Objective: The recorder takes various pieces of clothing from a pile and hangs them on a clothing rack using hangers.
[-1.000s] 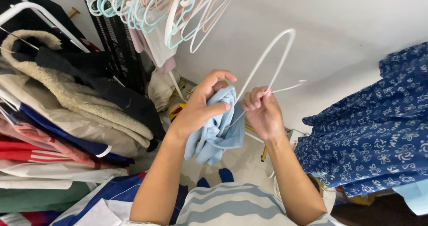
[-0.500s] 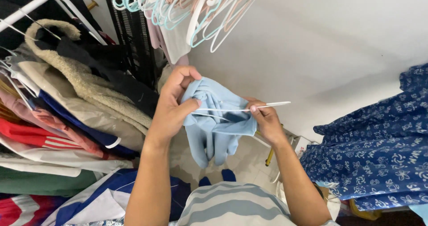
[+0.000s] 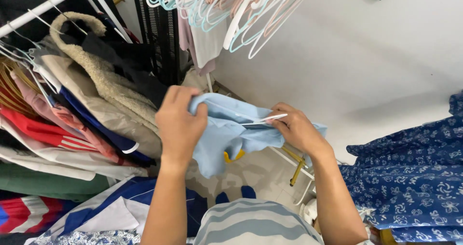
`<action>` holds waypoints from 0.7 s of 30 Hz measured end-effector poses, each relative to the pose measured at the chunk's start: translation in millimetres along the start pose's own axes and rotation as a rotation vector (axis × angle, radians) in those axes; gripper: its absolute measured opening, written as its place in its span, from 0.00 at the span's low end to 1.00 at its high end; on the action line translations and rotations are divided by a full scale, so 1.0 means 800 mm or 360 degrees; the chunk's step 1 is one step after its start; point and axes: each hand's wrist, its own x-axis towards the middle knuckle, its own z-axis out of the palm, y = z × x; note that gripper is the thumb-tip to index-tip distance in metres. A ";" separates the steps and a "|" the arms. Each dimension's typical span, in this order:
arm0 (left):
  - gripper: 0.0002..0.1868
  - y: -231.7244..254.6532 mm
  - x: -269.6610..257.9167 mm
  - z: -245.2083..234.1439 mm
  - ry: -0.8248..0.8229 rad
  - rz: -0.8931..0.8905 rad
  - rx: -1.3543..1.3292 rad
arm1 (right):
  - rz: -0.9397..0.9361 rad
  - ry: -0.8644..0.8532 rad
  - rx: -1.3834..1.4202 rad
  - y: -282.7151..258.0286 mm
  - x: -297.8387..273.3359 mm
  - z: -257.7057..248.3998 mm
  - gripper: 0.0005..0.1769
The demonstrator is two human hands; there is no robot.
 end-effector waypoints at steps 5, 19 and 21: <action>0.10 -0.005 0.007 -0.010 -0.0413 -0.0212 -0.0083 | 0.0055 0.0045 -0.0018 -0.025 0.009 0.002 0.07; 0.13 -0.078 -0.025 -0.002 -0.0444 0.0313 -0.0112 | -0.0085 0.0459 0.0368 0.021 0.007 0.007 0.09; 0.14 -0.090 -0.028 -0.001 -0.0826 -0.0426 -0.0640 | 0.0071 0.0537 0.0381 0.028 0.005 0.006 0.10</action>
